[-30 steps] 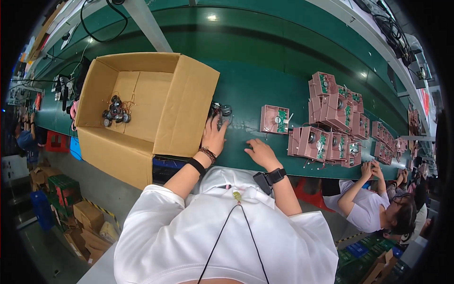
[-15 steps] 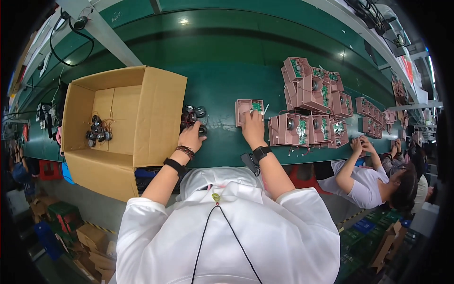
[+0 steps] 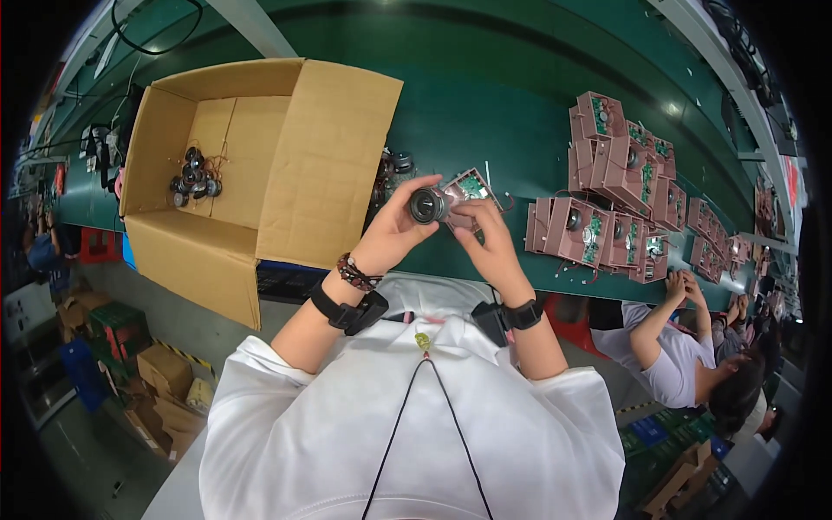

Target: The person picks up a speaker from a box, places it into a pink plastic housing, and connects its wire to a circuit board. After repeating this process, they move the completed units to a stack on the table and retrieve more speakers from the box.

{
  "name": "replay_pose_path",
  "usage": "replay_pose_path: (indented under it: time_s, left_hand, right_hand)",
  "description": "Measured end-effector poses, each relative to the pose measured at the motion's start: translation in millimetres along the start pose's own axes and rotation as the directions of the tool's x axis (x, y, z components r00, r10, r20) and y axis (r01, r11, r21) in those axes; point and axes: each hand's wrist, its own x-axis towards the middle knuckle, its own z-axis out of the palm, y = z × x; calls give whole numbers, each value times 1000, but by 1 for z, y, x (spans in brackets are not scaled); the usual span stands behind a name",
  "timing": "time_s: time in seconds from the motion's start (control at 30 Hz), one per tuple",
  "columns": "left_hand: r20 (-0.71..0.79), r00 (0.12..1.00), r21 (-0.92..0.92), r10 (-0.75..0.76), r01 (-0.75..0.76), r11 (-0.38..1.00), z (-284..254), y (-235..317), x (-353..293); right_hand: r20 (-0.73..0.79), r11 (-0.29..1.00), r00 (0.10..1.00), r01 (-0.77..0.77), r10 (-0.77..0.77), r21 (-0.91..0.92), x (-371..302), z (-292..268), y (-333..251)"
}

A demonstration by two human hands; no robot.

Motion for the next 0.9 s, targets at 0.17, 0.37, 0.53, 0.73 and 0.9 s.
replay_pose_path:
  time_s: [0.17,0.37,0.53,0.73,0.9]
  left_hand:
    - [39,997,-261,-62,70,963,16,-13,-6]
    - [136,991,-175,8,16,984,23,-6,-7]
    - [253,963,-107,-91,122,987,18,-15,-9]
    - [313,940,471,-135,-30,882,-5,-17,25]
    - [-261,963,953,-70,269,140,-18,-64,65]
  right_hand:
    - [-139,891,990,58,5,451,-1,7,-36]
    - [-83,969,995,79,-61,234,-11,2,-22]
    - [-117,898,992,94,-48,430,-16,1,-13]
    - [70,266,939,-167,337,949,-49,-10,20]
    - [30,42,852,-61,522,997,-70,-24,31]
